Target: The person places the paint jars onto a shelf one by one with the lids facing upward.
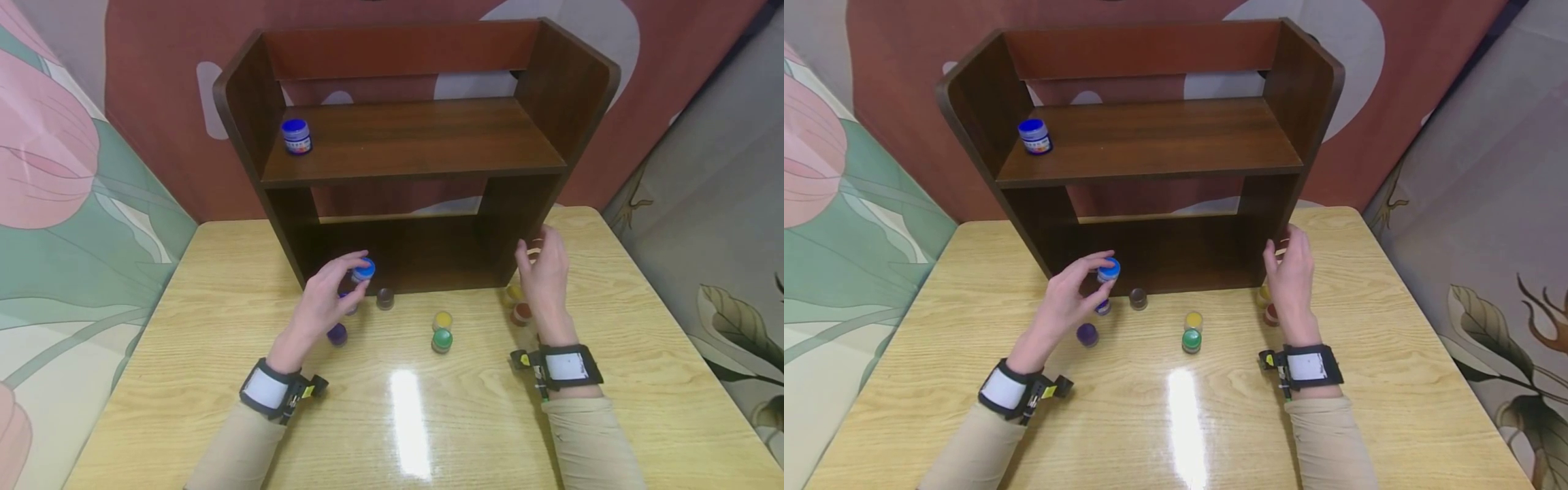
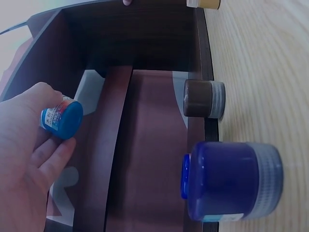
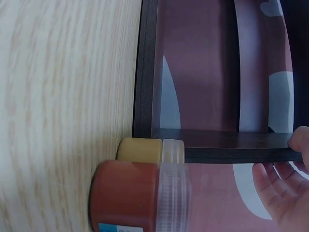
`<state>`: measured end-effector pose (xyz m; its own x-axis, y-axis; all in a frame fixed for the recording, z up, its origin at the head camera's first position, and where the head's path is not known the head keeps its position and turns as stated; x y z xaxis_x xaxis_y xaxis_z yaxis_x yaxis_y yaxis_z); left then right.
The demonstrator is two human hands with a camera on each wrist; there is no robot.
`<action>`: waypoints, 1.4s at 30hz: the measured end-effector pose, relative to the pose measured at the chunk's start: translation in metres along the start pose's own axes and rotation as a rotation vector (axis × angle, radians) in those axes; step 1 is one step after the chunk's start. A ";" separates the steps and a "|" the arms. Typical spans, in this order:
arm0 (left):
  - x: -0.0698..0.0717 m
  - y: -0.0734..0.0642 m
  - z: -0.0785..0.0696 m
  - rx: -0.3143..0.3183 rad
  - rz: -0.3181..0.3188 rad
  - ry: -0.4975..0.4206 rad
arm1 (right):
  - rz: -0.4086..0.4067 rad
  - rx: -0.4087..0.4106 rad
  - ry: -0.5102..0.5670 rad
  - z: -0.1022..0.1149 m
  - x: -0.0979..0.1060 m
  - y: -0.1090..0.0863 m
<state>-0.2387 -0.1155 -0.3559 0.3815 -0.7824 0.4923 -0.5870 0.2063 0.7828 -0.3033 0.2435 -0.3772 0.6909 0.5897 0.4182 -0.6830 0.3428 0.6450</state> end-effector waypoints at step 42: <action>0.017 0.010 -0.009 0.020 -0.098 -0.023 | -0.016 0.007 0.000 0.000 0.000 0.000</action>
<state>-0.2317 -0.1211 -0.3366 0.4212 -0.8116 0.4049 -0.5624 0.1165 0.8186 -0.3032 0.2440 -0.3771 0.7021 0.5839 0.4076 -0.6699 0.3475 0.6561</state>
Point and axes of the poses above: each hand's wrist, its own y-axis towards the middle knuckle, its own x-axis out of the back of the hand, z = x × y, the point moved 9 cm from there along y, towards the middle knuckle, and after that the axes turned 10 degrees about -z, right-handed, at the moved point
